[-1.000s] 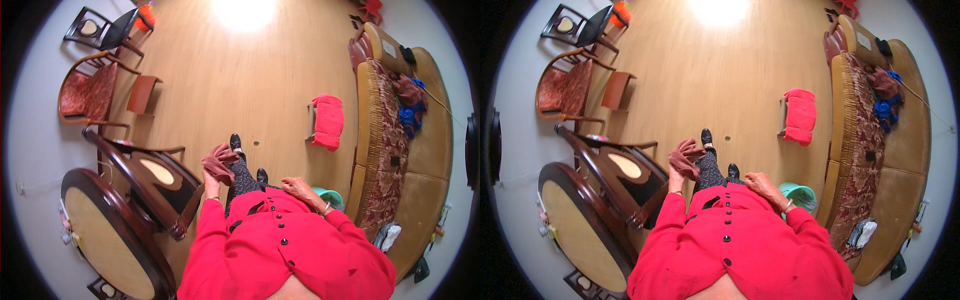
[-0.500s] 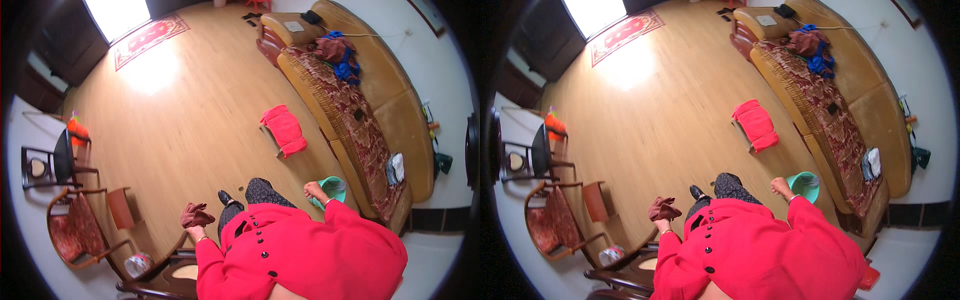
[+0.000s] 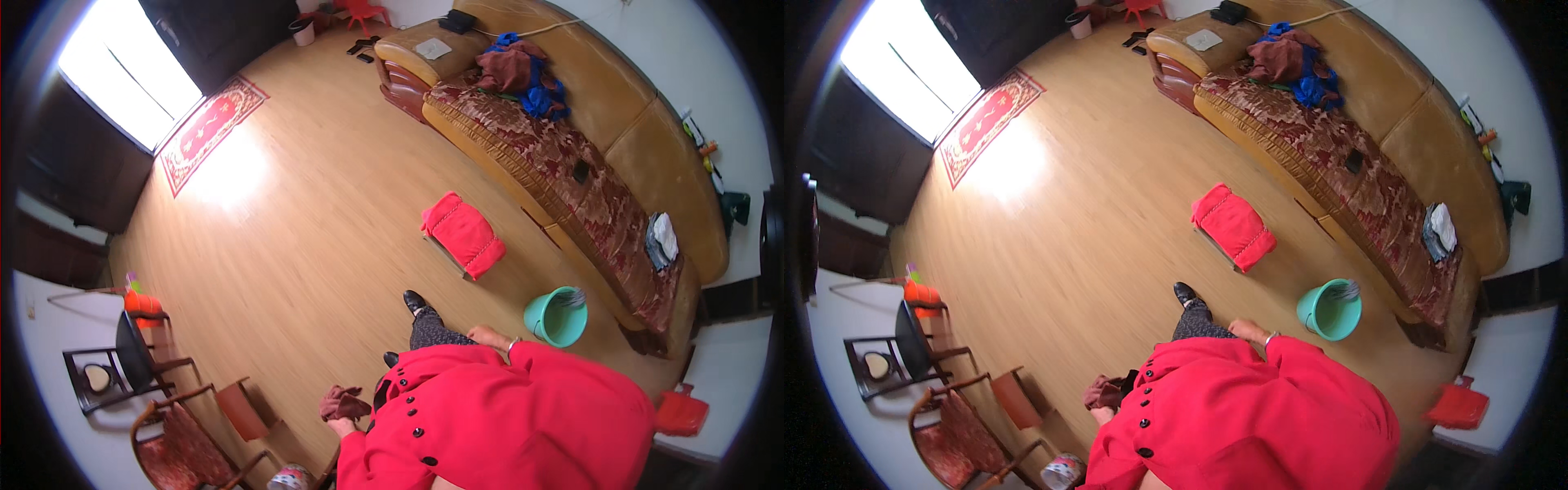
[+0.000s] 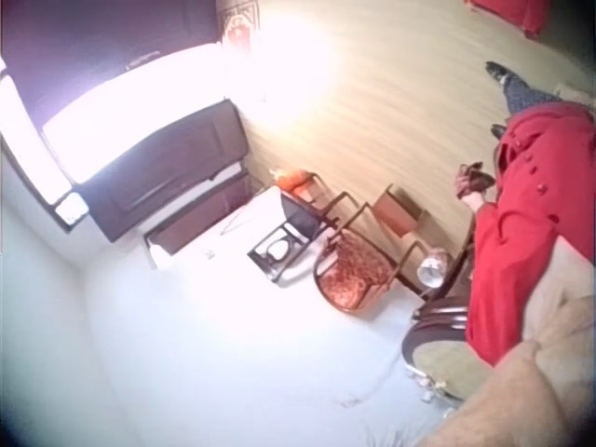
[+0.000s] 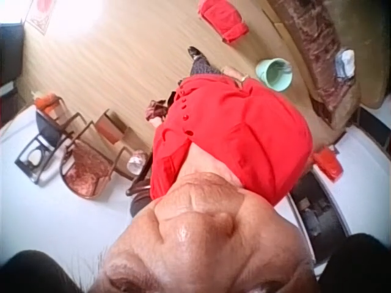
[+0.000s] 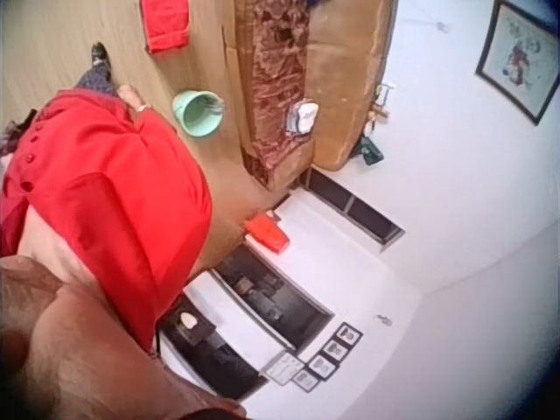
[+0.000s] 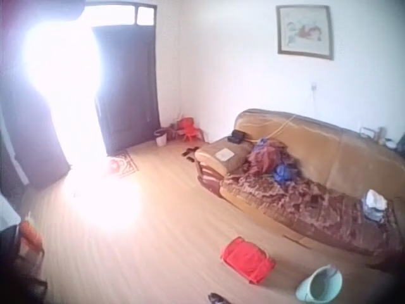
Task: Rolling up a sheet of paper and wiping a round dining table with a cloth.
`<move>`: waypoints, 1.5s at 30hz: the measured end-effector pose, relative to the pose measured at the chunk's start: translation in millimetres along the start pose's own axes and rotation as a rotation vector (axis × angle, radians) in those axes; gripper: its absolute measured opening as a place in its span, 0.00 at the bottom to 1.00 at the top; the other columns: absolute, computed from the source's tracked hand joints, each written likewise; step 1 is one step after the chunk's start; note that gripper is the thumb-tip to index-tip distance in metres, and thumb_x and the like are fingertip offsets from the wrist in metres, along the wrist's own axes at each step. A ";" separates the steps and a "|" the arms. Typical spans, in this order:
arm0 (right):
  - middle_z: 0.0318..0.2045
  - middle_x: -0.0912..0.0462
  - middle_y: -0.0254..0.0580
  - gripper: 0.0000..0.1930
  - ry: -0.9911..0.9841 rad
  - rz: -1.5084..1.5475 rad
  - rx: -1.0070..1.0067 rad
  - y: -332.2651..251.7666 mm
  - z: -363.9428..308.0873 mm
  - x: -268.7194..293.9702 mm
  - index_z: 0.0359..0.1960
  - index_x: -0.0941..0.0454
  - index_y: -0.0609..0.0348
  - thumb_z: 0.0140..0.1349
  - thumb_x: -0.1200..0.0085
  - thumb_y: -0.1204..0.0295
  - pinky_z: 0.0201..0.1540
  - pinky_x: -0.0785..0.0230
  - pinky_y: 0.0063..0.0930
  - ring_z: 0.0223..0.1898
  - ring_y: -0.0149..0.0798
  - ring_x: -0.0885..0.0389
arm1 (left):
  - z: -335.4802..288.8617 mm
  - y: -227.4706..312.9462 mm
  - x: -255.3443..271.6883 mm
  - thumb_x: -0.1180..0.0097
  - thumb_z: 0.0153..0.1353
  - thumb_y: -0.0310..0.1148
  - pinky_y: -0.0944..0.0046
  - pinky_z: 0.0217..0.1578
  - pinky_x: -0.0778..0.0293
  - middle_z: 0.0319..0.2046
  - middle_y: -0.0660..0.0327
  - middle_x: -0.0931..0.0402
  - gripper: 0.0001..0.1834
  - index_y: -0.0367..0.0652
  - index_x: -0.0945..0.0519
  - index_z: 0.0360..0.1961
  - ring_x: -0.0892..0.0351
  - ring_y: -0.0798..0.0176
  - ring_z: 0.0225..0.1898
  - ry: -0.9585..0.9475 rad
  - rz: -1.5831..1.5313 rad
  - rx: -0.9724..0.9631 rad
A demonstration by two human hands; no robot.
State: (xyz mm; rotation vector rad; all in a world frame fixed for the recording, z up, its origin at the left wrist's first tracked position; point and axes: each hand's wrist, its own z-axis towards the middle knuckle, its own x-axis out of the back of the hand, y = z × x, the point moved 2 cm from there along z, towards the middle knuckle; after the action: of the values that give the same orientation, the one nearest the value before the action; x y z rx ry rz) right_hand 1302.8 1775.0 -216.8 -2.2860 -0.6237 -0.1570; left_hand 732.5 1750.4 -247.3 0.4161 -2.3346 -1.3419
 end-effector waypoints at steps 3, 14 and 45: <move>0.25 0.19 0.36 0.13 0.178 0.269 -0.200 -48.4 22.8 72.4 0.40 0.20 0.58 0.57 0.48 0.65 0.20 0.27 0.26 0.21 0.30 0.21 | 10.1 53.6 -20.4 0.50 0.56 0.23 0.61 0.32 0.28 0.32 0.55 0.28 0.06 0.37 0.31 0.36 0.27 0.58 0.31 -0.036 0.100 -0.011; 0.21 0.20 0.39 0.09 0.238 0.248 -0.333 -28.2 135.9 176.2 0.27 0.23 0.57 0.56 0.52 0.66 0.17 0.28 0.31 0.19 0.36 0.20 | -10.4 140.1 -68.1 0.51 0.57 0.24 0.57 0.34 0.27 0.32 0.53 0.28 0.08 0.38 0.33 0.38 0.27 0.56 0.32 0.048 0.519 0.076; 0.13 0.30 0.40 0.10 -0.029 0.292 -0.151 -316.5 327.4 45.8 0.17 0.32 0.58 0.56 0.53 0.75 0.13 0.42 0.33 0.13 0.36 0.30 | 215.4 158.0 15.6 0.41 0.50 0.23 0.56 0.48 0.30 0.44 0.52 0.28 0.26 0.38 0.36 0.51 0.30 0.59 0.45 0.366 -0.725 0.066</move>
State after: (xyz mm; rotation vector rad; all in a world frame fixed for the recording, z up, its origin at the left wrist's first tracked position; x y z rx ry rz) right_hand 1166.8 2211.7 -234.7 -2.4995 -0.2947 -0.0308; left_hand 605.1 1981.6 -203.7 1.4966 -1.9824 -1.3158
